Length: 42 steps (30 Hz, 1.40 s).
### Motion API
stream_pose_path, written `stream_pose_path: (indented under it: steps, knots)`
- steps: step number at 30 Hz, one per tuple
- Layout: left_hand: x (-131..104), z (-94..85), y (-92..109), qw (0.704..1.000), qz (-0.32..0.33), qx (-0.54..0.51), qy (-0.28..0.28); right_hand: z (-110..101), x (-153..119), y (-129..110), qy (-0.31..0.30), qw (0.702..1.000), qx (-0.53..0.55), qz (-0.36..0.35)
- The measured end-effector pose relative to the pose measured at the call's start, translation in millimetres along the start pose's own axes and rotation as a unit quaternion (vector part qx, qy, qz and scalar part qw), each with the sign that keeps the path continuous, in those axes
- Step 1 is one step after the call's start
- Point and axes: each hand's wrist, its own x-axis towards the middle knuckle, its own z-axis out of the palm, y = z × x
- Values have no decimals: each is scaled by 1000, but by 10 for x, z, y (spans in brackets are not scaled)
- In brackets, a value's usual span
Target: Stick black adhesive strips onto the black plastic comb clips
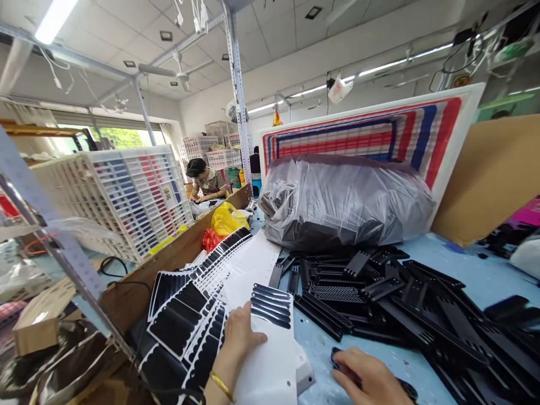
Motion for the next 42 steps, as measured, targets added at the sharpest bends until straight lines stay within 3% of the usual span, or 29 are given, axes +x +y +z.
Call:
stream_pose_path:
  steps: [3, 7, 10, 13, 16, 19, 22, 24, 28, 33, 38, 39, 42]
  knots:
    - [-60, 146, 16, 1000, 4, -16, 6, 60, 632, -328, -36, 997, -61, 6]
    - [-133, 332, -92, 997, 37, -36, 51, 142, 1373, -569, -47, 993, -108, 9]
    - [-153, 497, -181, 993, 65, -35, 91, 238, 1662, -667, -87, 986, -138, 22]
    - [-143, 639, -240, 989, 82, -41, 113, 274, 1758, -715, -102, 982, -154, 34]
    - [-95, 631, -271, 987, 62, -78, 123, 186, 1748, -728, -100, 982, -155, 35]
    - [5, 393, -269, 972, 11, -187, 144, 32, 1654, -732, -87, 987, -136, 9]
    - [148, 85, -218, 920, 28, -345, 185, -84, 1501, -723, -72, 992, -102, -27]
    - [232, -31, -155, 887, 45, -444, 120, -119, 1399, -700, -61, 994, -83, -43]
    - [252, 10, -12, 853, 51, -516, 58, -128, 1232, -631, -15, 997, -63, -52]
    - [58, 147, 87, 818, 22, -571, 61, -117, 943, -600, 69, 992, -76, -73]
    - [-119, 109, 113, 813, 8, -575, 96, -83, 635, -612, 209, 953, -45, -213]
    - [-158, 81, 127, 815, 4, -571, 103, -55, 596, -622, 216, 949, -24, -227]
    - [-310, -27, 222, 821, 17, -561, 104, 93, 510, -687, 161, 963, 57, -208]
